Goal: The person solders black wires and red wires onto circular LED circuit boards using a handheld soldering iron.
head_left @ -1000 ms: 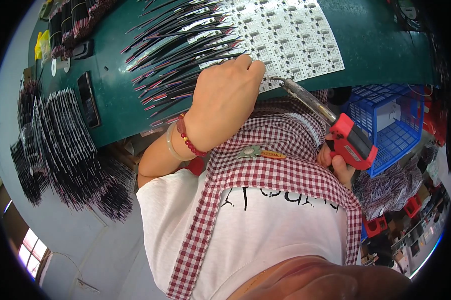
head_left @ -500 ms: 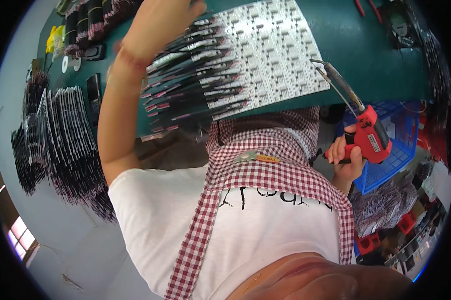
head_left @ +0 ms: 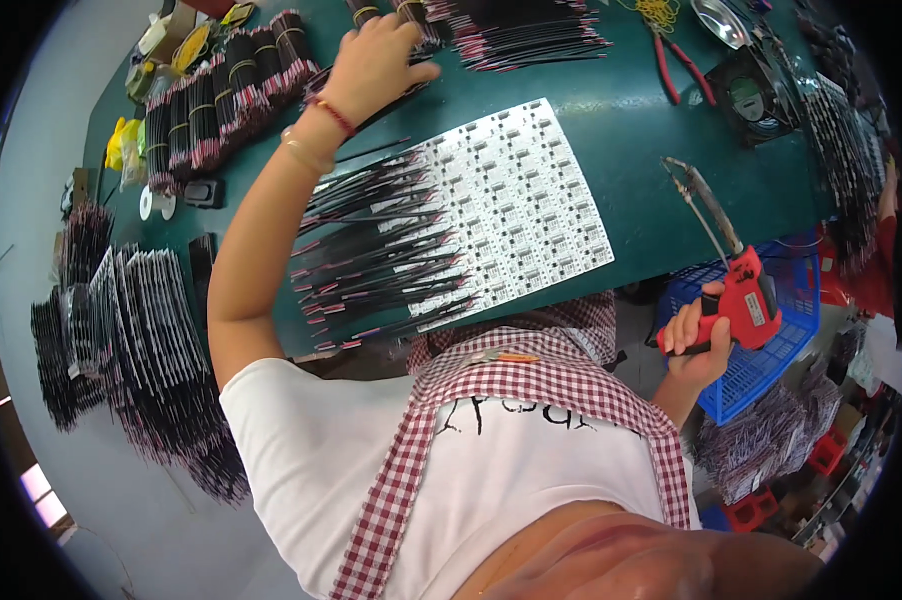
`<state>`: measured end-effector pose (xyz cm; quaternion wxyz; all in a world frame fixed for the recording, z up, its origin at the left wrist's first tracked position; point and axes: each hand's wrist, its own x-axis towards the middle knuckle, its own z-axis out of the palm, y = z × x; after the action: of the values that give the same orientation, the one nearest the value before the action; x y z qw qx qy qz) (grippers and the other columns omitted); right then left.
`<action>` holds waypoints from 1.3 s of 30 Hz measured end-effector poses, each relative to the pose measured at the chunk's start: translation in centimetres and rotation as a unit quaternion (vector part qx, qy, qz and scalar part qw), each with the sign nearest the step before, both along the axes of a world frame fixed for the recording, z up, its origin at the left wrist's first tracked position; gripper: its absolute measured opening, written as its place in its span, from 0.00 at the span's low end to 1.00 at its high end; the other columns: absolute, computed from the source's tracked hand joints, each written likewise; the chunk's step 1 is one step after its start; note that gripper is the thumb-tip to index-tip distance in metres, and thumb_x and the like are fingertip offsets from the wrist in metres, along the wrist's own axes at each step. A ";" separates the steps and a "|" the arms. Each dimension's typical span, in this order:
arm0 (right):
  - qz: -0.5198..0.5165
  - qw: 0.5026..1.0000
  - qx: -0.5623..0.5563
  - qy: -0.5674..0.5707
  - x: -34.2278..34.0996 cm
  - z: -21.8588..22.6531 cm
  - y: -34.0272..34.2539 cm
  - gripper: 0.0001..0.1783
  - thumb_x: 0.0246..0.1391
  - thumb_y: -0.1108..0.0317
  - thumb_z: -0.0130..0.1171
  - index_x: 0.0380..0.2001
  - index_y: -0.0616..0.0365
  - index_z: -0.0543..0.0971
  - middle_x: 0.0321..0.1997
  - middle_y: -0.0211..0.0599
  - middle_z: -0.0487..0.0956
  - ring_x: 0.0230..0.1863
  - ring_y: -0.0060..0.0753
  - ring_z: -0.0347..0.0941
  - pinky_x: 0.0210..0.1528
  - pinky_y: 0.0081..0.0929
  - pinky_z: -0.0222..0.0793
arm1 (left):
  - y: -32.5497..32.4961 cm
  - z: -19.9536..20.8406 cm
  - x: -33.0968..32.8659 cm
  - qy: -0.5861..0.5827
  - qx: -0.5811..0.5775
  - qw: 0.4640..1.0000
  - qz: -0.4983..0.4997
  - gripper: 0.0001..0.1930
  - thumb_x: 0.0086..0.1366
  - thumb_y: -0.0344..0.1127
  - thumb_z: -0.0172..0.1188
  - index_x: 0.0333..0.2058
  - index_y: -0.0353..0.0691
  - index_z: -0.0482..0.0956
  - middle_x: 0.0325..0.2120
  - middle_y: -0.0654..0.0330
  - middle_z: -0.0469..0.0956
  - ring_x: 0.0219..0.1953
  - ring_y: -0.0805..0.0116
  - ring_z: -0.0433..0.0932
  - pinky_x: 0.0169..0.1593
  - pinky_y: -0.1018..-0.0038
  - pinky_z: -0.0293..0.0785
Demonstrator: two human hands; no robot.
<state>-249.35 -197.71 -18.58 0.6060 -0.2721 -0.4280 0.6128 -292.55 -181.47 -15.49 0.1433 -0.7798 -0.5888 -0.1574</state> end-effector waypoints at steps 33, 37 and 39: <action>-0.069 0.995 0.013 0.076 -0.5 5.5 2.5 0.24 0.60 0.56 0.45 0.49 0.66 0.63 0.13 0.29 0.62 0.10 0.20 0.56 0.13 0.20 0.57 | 10.6 1.8 11.2 -0.084 -0.096 0.991 -0.029 0.19 0.53 0.49 0.60 0.31 0.37 0.76 0.31 0.52 0.78 0.36 0.51 0.77 0.39 0.60 0.73; -0.078 0.994 0.047 0.054 0.0 5.9 1.9 0.23 0.62 0.56 0.43 0.49 0.66 0.63 0.14 0.29 0.61 0.11 0.19 0.56 0.14 0.18 0.59 | 11.4 3.6 10.9 -0.125 -0.117 0.985 -0.005 0.13 0.53 0.42 0.58 0.33 0.39 0.79 0.30 0.49 0.79 0.36 0.50 0.78 0.40 0.59 0.74; -0.089 0.994 0.021 0.065 0.4 5.8 1.7 0.23 0.62 0.56 0.42 0.49 0.66 0.63 0.14 0.29 0.61 0.11 0.18 0.55 0.14 0.18 0.59 | 11.8 4.7 9.9 -0.153 -0.101 0.982 -0.035 0.14 0.55 0.41 0.56 0.33 0.35 0.77 0.30 0.44 0.78 0.37 0.47 0.77 0.42 0.59 0.73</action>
<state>-248.92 -196.03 -12.81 0.6903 -0.2561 -0.3748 0.5634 -282.62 -169.68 -10.79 -0.0334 -0.7771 -0.5889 -0.2193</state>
